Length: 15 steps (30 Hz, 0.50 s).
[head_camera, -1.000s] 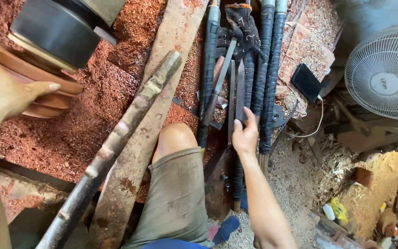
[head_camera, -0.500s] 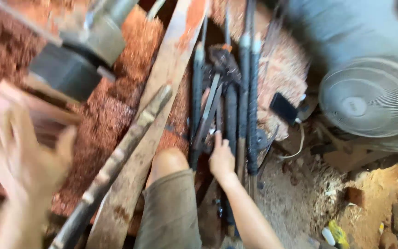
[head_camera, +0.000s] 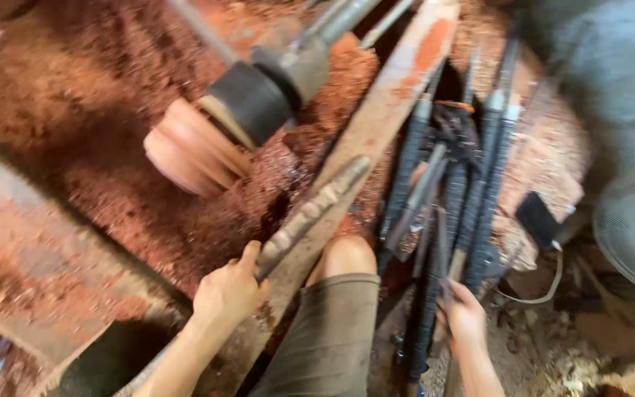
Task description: Shaping and applying adhesive to a wooden bowl on a lathe.
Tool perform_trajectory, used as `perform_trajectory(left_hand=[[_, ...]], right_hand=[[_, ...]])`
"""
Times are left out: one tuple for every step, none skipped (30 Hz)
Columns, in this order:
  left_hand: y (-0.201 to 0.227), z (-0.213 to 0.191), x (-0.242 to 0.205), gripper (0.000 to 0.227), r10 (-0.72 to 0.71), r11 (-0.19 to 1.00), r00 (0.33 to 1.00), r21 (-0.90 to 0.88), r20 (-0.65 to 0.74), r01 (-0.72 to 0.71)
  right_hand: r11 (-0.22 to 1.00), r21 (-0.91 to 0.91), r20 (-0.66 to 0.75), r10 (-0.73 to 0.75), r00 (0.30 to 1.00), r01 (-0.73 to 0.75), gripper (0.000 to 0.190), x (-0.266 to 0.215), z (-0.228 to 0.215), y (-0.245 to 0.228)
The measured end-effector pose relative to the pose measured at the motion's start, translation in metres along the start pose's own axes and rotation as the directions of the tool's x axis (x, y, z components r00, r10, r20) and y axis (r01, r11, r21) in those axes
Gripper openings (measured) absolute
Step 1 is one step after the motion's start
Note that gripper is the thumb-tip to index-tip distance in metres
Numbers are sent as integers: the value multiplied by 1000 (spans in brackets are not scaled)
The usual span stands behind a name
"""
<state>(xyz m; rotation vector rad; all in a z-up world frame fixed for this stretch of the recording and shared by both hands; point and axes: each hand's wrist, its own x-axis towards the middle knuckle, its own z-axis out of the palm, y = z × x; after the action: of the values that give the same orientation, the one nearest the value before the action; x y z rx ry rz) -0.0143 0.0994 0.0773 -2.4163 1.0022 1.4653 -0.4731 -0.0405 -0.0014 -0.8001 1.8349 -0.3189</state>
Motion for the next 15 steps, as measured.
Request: perform_trajectory(left_hand=[[-4, 2, -1, 80, 45, 999, 999, 4, -7, -45], [-7, 1, -3, 80, 27, 1000, 1000, -7, 1, -27], [-10, 1, -5, 81, 27, 1000, 999, -8, 47, -26], [-13, 1, -8, 82, 28, 1000, 995, -5, 96, -28], [-12, -1, -2, 82, 12, 1000, 994, -11, 108, -11], [-13, -4, 5, 84, 93, 971, 990, -228, 105, -67], [-13, -6, 11, 87, 169, 893, 983, -434, 78, -119], [-5, -11, 22, 87, 156, 892, 984, -440, 80, -106], [4, -16, 34, 77, 130, 696, 984, -718, 124, -2], [13, -21, 47, 68, 124, 412, 978, -905, 170, 105], [19, -5, 71, 68, 117, 405, 978, -908, 173, 112], [25, 12, 95, 61, 136, 238, 985, -969, 109, 74], [31, 29, 120, 55, 142, 63, 989, -998, 41, 32], [36, 28, 123, 55, 136, 54, 990, -998, 46, 39], [42, 28, 126, 46, 125, -117, 992, -993, 12, 27]], right_hand=[[990, -72, -67, -127, 990, 123, 53, -16, -17, 11], [989, -88, -52, -121, 991, 116, 53, -37, -8, -2], [972, -134, -23, -198, 980, 193, 57, -58, 1, -14], [948, -175, 8, -268, 963, 266, 61, -82, 8, -25], [949, -187, 21, -256, 966, 256, 61, -93, 32, -37], [902, -180, 155, -368, 917, 392, 57, -103, 56, -49], [842, -151, 287, -465, 838, 518, 55, -114, 80, -61], [842, -154, 300, -458, 837, 517, 55, -124, 106, -77], [767, -337, 371, -425, 826, 546, 54, -134, 133, -93], [653, -502, 432, -380, 818, 568, 53, -143, 159, -109], [649, -505, 440, -373, 817, 569, 53, -147, 170, -112], [575, -518, 484, -413, 772, 633, 53, -151, 180, -116], [496, -525, 529, -446, 722, 692, 53, -154, 191, -120], [492, -528, 537, -438, 721, 692, 53, -156, 196, -125], [434, -498, 553, -508, 660, 751, 52, -158, 201, -129]])
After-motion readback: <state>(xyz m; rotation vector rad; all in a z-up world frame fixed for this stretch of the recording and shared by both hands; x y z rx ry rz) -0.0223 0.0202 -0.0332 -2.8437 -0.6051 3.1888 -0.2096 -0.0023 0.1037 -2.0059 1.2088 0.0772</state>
